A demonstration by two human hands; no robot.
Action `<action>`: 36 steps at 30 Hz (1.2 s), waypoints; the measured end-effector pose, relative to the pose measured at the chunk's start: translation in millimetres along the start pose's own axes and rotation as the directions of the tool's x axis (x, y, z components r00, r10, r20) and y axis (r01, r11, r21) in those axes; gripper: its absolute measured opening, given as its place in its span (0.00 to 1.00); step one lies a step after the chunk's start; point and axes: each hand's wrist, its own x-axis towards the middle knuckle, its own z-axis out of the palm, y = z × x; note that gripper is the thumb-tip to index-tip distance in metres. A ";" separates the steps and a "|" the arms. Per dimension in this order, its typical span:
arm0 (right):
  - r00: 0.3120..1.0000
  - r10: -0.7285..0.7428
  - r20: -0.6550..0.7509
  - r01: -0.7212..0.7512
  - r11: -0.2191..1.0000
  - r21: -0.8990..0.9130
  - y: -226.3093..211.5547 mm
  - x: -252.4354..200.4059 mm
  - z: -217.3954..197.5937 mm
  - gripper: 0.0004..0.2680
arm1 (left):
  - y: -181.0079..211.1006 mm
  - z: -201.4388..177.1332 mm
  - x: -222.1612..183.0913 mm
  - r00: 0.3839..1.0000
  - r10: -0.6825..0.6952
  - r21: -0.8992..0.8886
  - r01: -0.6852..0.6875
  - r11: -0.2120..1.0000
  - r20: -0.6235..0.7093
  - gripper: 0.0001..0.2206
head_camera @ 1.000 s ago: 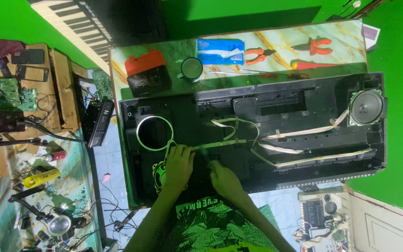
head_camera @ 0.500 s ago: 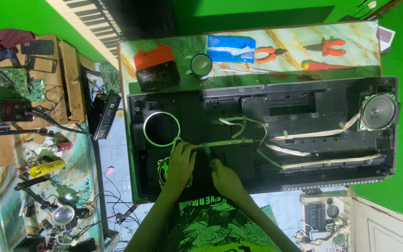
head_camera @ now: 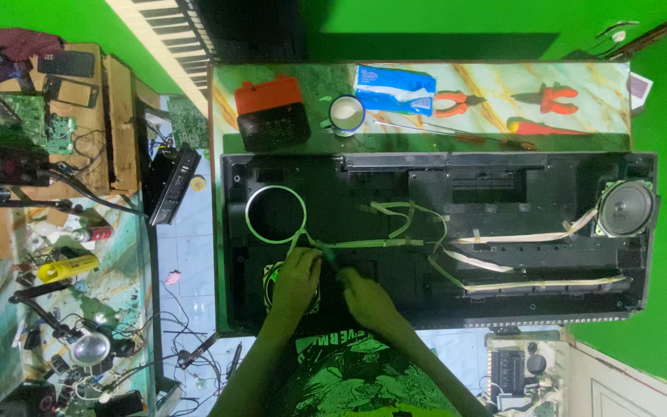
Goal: The person manipulates internal wires and circular speakers inside a large black electronic housing by hand and using a screwdriver. They arrange white ribbon cables, move one speaker into position, and work with small connector pins and multi-colored wires.
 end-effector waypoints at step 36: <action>0.944 0.213 0.251 -0.176 0.971 -0.164 -22.1 6.8 -31.1 0.13 | -21.1 -10.7 -9.2 0.983 0.107 0.247 -0.069 0.967 -0.147 0.08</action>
